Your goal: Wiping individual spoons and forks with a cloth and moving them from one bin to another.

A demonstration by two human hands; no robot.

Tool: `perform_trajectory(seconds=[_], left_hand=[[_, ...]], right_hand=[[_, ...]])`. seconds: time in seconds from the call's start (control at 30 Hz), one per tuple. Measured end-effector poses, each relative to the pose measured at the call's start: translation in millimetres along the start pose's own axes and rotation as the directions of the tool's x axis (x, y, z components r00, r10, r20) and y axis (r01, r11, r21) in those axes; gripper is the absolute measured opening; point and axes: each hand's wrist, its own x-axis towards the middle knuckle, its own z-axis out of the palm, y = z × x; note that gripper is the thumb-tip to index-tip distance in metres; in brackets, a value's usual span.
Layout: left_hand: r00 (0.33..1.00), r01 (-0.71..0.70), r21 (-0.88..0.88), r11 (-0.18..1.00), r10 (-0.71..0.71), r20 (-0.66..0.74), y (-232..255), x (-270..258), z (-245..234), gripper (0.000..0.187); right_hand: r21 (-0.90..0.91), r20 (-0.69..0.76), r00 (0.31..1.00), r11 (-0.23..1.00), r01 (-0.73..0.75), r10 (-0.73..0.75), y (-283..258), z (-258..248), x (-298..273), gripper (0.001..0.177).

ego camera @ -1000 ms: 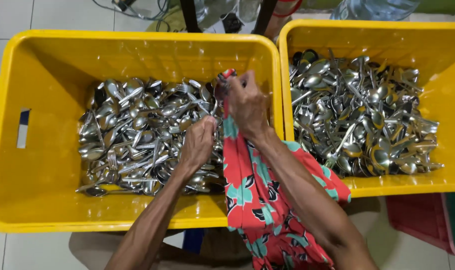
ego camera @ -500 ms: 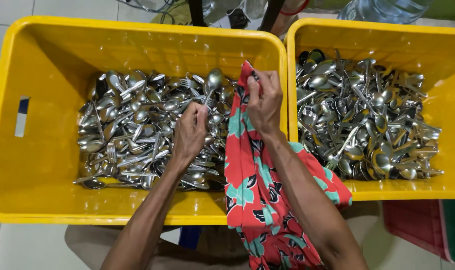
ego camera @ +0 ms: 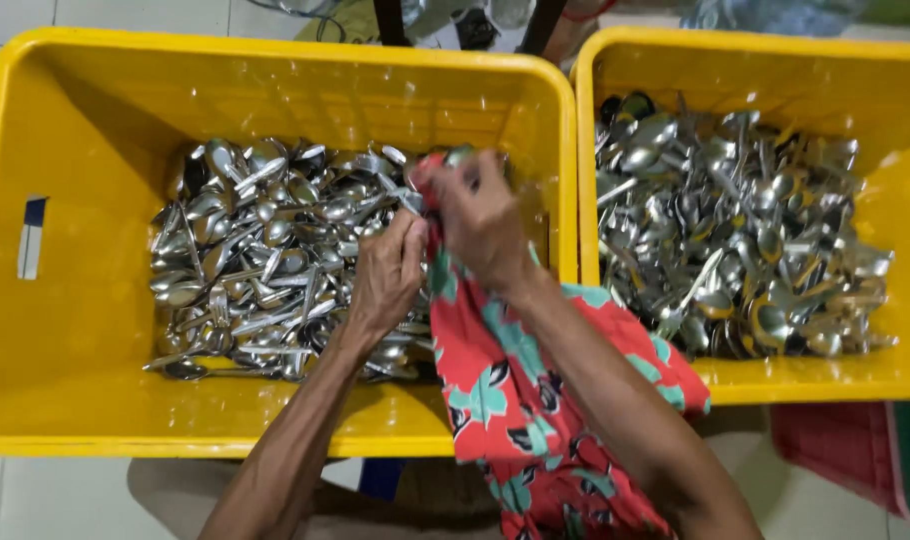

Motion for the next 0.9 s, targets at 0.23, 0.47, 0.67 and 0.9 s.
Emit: perform_trajectory(seconds=[0.23, 0.47, 0.67, 0.9], left_hand=[[1.0, 0.005, -0.006, 1.0, -0.005, -0.021, -1, 0, 0, 0.029], [1.0, 0.016, -0.065, 0.998, -0.016, -0.002, -8, -5, 2, 0.03], [0.998, 0.058, 0.047, 0.997, -0.059, 0.019, -4, -6, 1, 0.025], [0.95, 0.302, -0.101, 0.948, -0.291, 0.114, -3, -3, -5, 0.028]], right_hand=[[0.005, -0.03, 1.0, 1.0, -0.004, 0.004, 0, -8, 1, 0.02], [0.132, 0.016, 0.983, 0.974, -0.184, 0.183, 20, -3, -13, 0.02], [0.071, 0.034, 0.985, 0.983, -0.169, 0.167, 7, -19, 9, 0.018], [0.056, 0.188, 0.98, 0.995, -0.081, 0.069, 6, -5, -4, 0.02]])
